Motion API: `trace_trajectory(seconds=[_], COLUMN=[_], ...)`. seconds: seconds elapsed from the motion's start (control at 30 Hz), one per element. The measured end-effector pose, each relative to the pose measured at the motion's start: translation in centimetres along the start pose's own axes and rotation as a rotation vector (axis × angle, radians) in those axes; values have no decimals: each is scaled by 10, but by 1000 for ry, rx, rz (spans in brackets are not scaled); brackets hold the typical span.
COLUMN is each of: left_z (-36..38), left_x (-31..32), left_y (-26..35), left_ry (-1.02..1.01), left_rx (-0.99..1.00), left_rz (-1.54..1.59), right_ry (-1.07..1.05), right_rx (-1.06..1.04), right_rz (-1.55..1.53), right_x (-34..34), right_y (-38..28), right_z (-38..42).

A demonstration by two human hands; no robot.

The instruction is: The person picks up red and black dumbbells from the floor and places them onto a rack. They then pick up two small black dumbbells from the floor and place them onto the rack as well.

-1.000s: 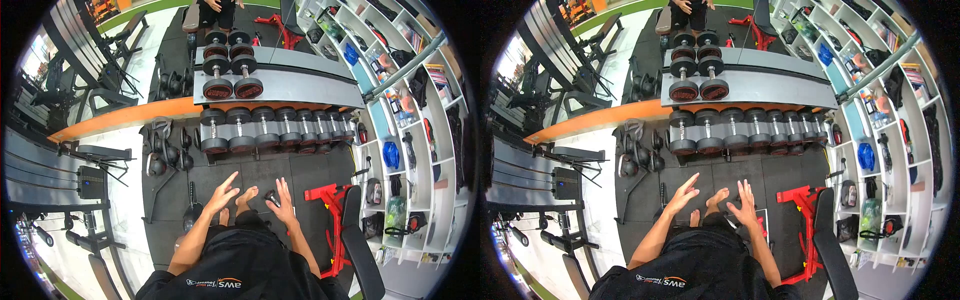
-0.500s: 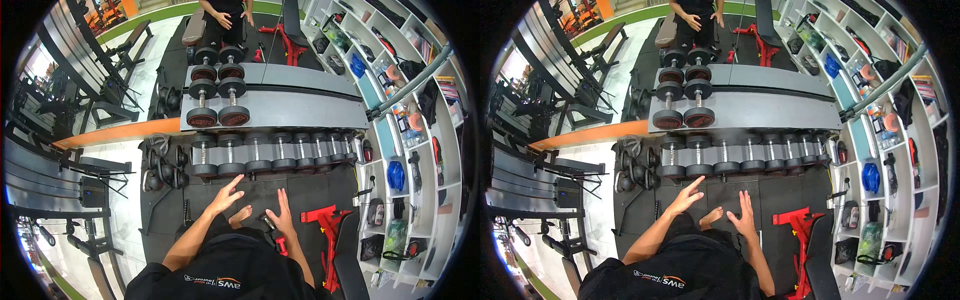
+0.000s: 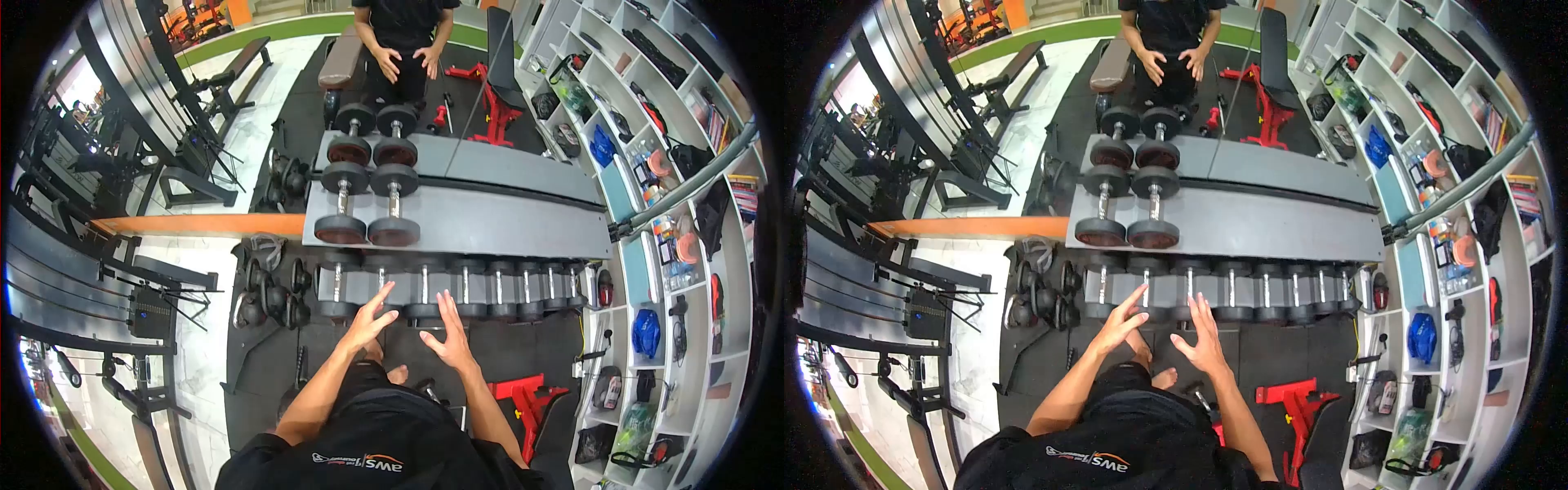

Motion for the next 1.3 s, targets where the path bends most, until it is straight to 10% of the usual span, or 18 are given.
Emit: trace_trajectory(seconds=[0.33, 1.3], left_z=[-103, -227], left_x=[-93, -138], left_y=[26, -36], left_ry=[308, 494], left_rx=[239, -342], left_rz=[-414, -1285], right_ry=[-89, -374], right_rx=[-26, -51], right_rz=[39, 424], right_x=[8, 66], right_y=[-19, 45], right_z=[-110, -273])
Point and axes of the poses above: each hand's wrist, its own z-axis away from the middle knuckle, its own x-axis out of the palm, y = z × x, the point moved 3 cm from there along -z, towards the middle knuckle, and after that the axes turned 7 degrees about -z, right-handed, at the moved point
